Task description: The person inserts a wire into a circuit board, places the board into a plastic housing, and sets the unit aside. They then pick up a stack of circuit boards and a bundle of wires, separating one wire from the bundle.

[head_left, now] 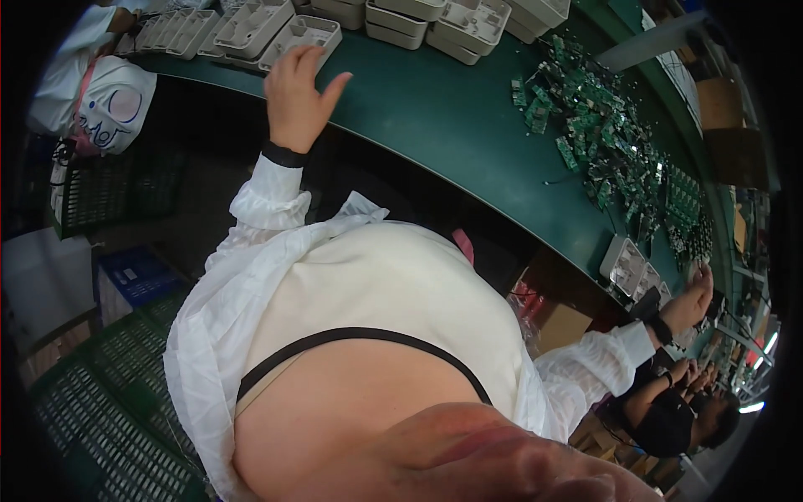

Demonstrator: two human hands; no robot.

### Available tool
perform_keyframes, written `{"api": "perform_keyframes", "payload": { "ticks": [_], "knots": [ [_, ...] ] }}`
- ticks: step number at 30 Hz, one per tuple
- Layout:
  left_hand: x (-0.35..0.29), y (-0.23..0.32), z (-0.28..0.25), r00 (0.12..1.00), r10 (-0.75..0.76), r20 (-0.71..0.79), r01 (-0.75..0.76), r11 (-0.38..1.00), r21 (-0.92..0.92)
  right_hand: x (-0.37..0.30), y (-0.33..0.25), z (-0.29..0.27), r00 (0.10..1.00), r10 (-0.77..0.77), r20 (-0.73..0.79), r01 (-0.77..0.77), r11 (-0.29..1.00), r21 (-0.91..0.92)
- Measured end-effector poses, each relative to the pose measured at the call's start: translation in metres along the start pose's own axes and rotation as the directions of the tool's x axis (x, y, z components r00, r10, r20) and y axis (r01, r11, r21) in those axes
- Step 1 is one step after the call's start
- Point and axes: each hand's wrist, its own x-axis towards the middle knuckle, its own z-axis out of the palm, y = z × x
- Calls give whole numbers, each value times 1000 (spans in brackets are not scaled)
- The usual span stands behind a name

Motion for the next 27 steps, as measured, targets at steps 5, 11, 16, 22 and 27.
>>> {"api": "perform_keyframes", "payload": {
  "ticks": [5,11,16,22,27],
  "knots": [
    [-18,-46,-4,995,-96,41,68,898,434,-43,-38,3,998,28,52,-38,979,198],
    [-33,-69,7,996,-47,81,-4,842,539,-92,-40,55,987,141,80,-162,899,408],
    [-52,-21,-4,988,64,143,-107,944,311,-157,-25,83,958,266,110,-275,734,621],
    [-37,75,9,859,389,335,-295,908,-298,-209,-4,116,943,275,185,-329,709,623],
    [-26,139,39,733,585,348,-369,771,-520,-227,-44,144,924,280,261,-376,789,486]
  ]
}}
